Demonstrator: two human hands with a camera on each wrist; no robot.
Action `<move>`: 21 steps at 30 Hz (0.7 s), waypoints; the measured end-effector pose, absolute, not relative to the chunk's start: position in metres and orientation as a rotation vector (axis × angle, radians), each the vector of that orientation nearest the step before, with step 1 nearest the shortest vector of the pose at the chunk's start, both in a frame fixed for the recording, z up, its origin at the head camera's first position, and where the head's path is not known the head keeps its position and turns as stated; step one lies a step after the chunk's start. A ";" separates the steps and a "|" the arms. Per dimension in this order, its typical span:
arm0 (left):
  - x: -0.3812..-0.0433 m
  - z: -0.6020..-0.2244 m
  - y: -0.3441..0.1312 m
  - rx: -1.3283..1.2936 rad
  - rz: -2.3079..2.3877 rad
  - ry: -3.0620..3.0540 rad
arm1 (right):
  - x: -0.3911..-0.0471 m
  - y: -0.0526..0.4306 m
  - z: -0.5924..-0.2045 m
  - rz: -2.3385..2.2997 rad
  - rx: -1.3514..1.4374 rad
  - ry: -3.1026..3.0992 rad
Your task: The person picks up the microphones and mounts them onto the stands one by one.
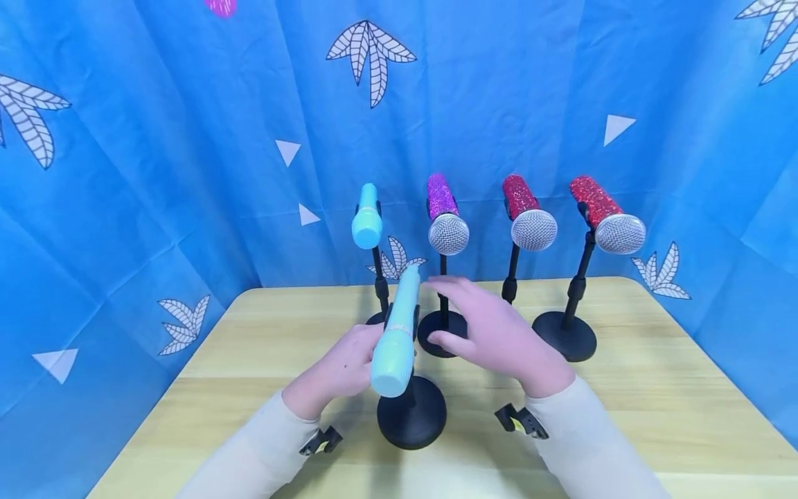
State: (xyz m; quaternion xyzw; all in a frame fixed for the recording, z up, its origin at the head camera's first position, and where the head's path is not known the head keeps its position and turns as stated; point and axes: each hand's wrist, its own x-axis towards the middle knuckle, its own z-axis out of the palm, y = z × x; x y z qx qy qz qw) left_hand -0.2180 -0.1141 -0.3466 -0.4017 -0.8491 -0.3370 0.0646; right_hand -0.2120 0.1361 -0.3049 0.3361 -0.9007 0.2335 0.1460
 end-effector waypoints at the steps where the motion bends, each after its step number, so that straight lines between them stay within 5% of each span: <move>1: -0.216 -0.347 -0.115 -1.204 -1.019 -2.565 | -0.212 0.139 -0.310 0.653 0.960 -2.628; 13: -0.210 -0.346 -0.113 -1.139 -0.956 -2.567 | -0.203 0.122 -0.377 0.444 1.512 -2.915; 21: -0.206 -0.345 -0.111 -1.055 -1.055 -2.676 | -0.197 0.112 -0.386 0.346 1.531 -2.925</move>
